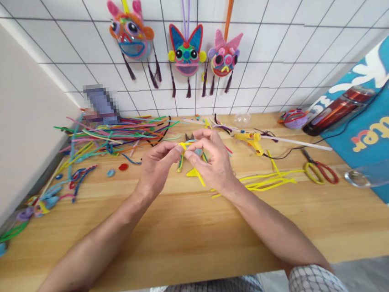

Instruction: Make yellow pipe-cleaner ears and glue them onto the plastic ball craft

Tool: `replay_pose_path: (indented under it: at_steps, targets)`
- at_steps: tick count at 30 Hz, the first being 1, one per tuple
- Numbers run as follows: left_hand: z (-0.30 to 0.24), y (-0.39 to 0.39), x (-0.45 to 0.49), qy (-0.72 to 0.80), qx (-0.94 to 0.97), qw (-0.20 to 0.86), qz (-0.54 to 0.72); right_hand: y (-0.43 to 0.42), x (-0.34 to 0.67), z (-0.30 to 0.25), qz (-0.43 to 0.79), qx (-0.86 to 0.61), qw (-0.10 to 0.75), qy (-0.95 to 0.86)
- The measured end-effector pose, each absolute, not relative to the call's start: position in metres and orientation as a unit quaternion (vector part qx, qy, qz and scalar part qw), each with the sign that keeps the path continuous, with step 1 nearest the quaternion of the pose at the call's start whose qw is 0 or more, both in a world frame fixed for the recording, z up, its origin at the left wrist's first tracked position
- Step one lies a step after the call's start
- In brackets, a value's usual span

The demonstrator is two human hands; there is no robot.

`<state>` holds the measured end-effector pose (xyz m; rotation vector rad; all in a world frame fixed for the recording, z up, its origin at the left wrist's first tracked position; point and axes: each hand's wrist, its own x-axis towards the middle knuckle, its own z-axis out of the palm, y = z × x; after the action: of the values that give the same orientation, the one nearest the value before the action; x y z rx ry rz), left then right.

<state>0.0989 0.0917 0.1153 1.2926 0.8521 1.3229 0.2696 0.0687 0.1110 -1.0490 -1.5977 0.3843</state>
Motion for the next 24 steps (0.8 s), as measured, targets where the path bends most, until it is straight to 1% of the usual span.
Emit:
replay_pose_path:
  at_steps: [3, 8, 13, 16, 19, 24]
  targets:
    - [0.115, 0.091, 0.099, 0.344, 0.528, 0.539, 0.559, 0.068, 0.266, 0.109, 0.232, -0.447, 0.574, -0.645]
    - [0.115, 0.090, 0.100, 0.351, 0.515, 0.542, 0.564, 0.068, 0.262, 0.109, 0.298, -0.463, 0.601, -0.579]
    - [0.114, 0.091, 0.100, 0.347, 0.517, 0.535, 0.571, 0.074, 0.258, 0.108, 0.462, -0.423, 0.591, -0.508]
    - [0.114, 0.092, 0.099, 0.342, 0.521, 0.534, 0.572, 0.076, 0.258, 0.111, 0.520, -0.399, 0.588, -0.474]
    - [0.115, 0.093, 0.099, 0.342, 0.523, 0.541, 0.563, 0.075, 0.257, 0.115, 0.538, -0.404, 0.582, -0.457]
    - [0.115, 0.092, 0.100, 0.338, 0.515, 0.558, 0.556, 0.075, 0.259, 0.116, 0.515, -0.431, 0.562, -0.482]
